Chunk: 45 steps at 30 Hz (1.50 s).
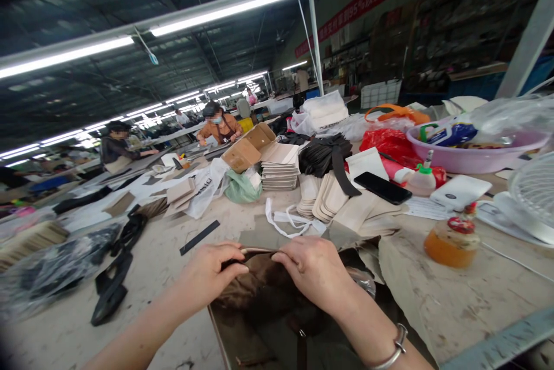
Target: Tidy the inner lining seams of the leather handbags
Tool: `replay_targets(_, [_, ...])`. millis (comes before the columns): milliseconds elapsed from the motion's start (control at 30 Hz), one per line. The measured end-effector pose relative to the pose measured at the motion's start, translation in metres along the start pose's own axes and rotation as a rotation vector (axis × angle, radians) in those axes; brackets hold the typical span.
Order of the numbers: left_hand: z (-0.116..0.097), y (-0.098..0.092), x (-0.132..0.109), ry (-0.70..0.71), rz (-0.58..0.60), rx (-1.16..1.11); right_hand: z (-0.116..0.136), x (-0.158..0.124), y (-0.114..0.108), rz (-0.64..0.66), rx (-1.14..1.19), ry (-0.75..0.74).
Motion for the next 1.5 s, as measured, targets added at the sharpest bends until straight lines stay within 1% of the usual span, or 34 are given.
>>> replay_targets(133, [-0.015, 0.0, 0.001, 0.064, -0.044, -0.033, 0.004, -0.012, -0.022, 0.0, -0.056, -0.017])
replay_targets(267, [-0.03, 0.013, 0.012, 0.089, -0.089, -0.01, -0.008, -0.023, -0.038, 0.019, -0.093, 0.06])
replay_targets(400, [-0.04, 0.024, 0.027, 0.093, -0.08, 0.08, -0.024, -0.03, -0.044, 0.035, -0.092, 0.124])
replay_targets(567, [-0.048, 0.025, 0.041, 0.067, -0.078, 0.179, -0.032, -0.03, -0.048, 0.02, -0.081, 0.143])
replay_targets(733, [-0.051, 0.027, 0.046, 0.049, -0.098, 0.209, -0.034, -0.029, -0.05, 0.015, -0.084, 0.147])
replay_targets(867, [-0.046, 0.03, 0.047, 0.04, -0.109, 0.201, -0.034, -0.027, -0.05, -0.005, -0.09, 0.149])
replay_targets(1100, [-0.039, 0.029, 0.044, 0.019, -0.129, 0.168, -0.036, -0.026, -0.051, 0.028, 0.064, 0.179])
replay_targets(1167, [-0.039, 0.029, 0.044, 0.012, -0.131, 0.16, -0.032, -0.026, -0.052, 0.034, 0.022, 0.181])
replay_targets(1300, [-0.042, 0.029, 0.044, 0.021, -0.135, 0.169, -0.016, -0.02, -0.05, -0.025, -0.217, 0.165])
replay_targets(1400, [-0.043, 0.031, 0.046, 0.032, -0.134, 0.168, -0.003, -0.014, -0.039, -0.023, -0.367, 0.154])
replay_targets(1500, [-0.041, 0.032, 0.046, 0.042, -0.143, 0.134, 0.002, -0.01, -0.029, -0.001, -0.452, 0.147])
Point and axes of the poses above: each hand's wrist, its own x-axis towards the middle knuckle, its own y-axis out of the palm, z = x × y, the point moved 6 cm from there along x, towards the middle knuckle, and after that the axes turned 9 degrees about x, right-handed, at the moved point
